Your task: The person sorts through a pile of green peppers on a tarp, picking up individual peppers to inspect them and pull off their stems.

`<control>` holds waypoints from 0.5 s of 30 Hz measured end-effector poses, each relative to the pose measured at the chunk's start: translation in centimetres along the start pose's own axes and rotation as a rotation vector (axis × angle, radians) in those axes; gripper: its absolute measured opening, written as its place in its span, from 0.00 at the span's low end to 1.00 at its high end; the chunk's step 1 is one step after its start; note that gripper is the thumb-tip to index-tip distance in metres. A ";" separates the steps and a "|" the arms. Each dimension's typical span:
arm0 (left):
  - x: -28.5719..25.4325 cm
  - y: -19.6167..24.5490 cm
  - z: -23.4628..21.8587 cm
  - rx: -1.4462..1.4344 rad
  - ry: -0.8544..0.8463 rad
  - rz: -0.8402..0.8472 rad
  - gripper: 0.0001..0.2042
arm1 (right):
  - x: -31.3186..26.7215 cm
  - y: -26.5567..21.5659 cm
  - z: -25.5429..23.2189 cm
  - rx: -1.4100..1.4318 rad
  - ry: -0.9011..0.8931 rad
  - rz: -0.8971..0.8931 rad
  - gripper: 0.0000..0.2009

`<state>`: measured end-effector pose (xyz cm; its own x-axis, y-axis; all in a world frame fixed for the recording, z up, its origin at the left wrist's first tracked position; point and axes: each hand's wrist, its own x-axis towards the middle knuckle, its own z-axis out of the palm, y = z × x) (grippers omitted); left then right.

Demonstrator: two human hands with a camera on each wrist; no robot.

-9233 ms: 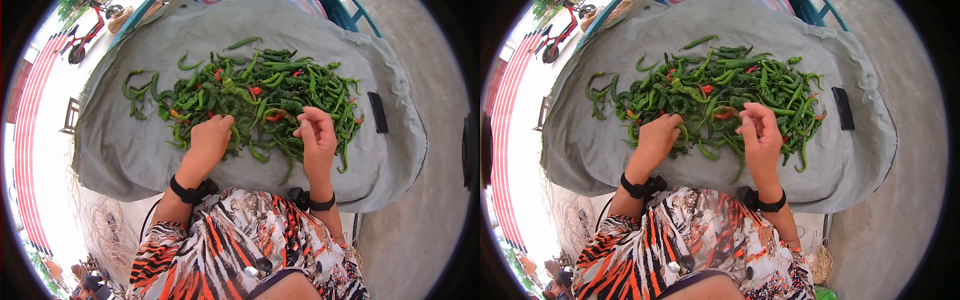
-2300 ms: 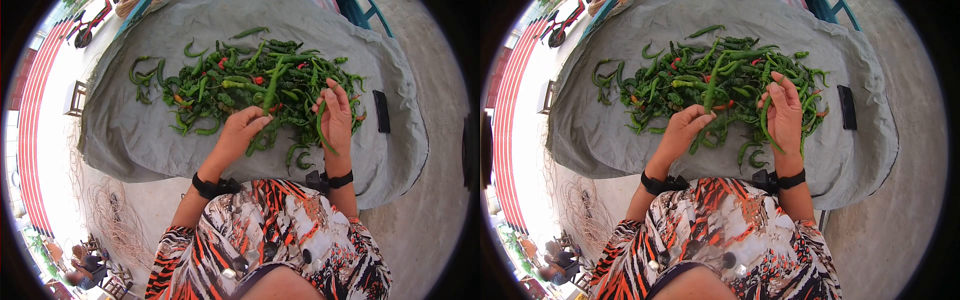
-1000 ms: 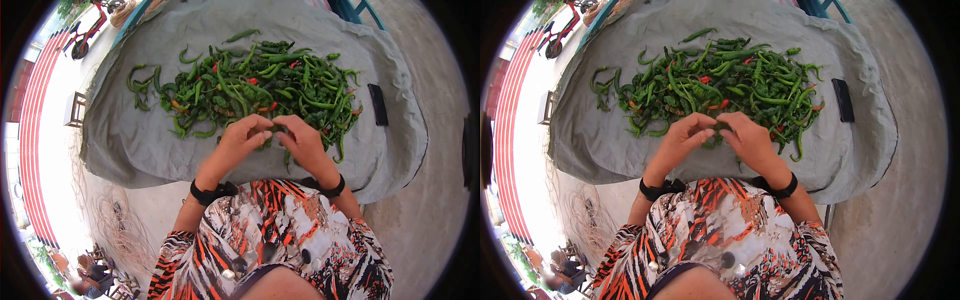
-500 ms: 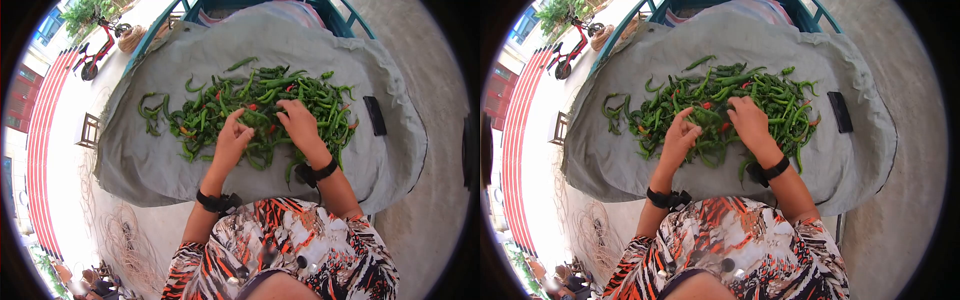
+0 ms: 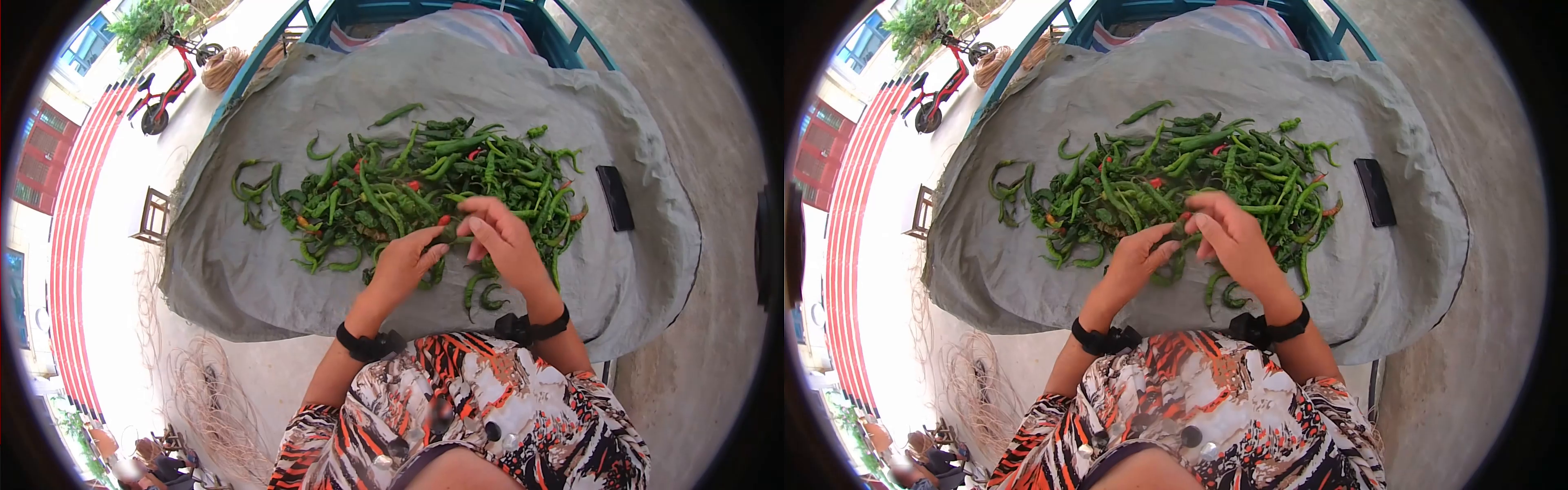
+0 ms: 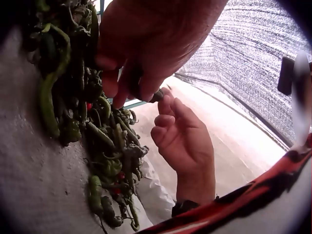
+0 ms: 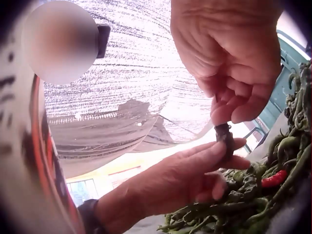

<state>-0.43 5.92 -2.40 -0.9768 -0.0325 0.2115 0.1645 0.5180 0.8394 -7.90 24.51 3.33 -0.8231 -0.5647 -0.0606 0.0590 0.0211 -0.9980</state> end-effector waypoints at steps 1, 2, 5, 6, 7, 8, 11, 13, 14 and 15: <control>-0.1 0.3 0.0 0.041 -0.032 -0.086 0.20 | 0.4 0.2 -0.5 -0.045 0.058 0.003 0.12; -0.1 0.6 -0.2 0.083 -0.063 -0.170 0.20 | 1.0 0.2 -0.8 -0.189 0.098 -0.103 0.12; 0.4 1.2 -0.1 0.077 -0.027 -0.288 0.21 | 3.0 -1.2 -1.0 -0.575 0.161 -0.223 0.15; 0.6 1.4 0.1 0.053 0.005 -0.305 0.21 | 4.0 -1.0 -0.9 -0.739 0.170 -0.335 0.16; 0.7 1.7 0.1 0.147 -0.042 -0.298 0.22 | 5.1 -0.3 -0.9 -0.904 0.179 -0.449 0.17; 0.8 2.3 0.1 0.242 -0.086 -0.290 0.22 | 6.3 0.5 -0.8 -1.069 0.188 -0.564 0.18; 0.3 1.9 0.4 0.326 -0.132 -0.177 0.25 | 9.3 2.6 -0.1 -1.324 0.139 -0.407 0.22; 0.1 1.1 0.3 0.320 -0.149 -0.090 0.26 | 11.7 4.6 0.2 -1.494 0.129 -0.356 0.23; -0.2 0.9 0.3 0.312 -0.173 -0.063 0.25 | 12.1 6.1 0.2 -1.580 0.129 -0.352 0.24; -0.6 0.4 0.5 0.320 -0.205 -0.044 0.23 | 12.7 6.8 0.2 -1.600 0.084 -0.326 0.24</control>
<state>0.17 6.54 -2.43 -0.9944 0.0946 0.0471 0.1028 0.7615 0.6400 -17.83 17.34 -4.22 -0.7126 -0.6734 0.1968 -0.6809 0.7314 0.0372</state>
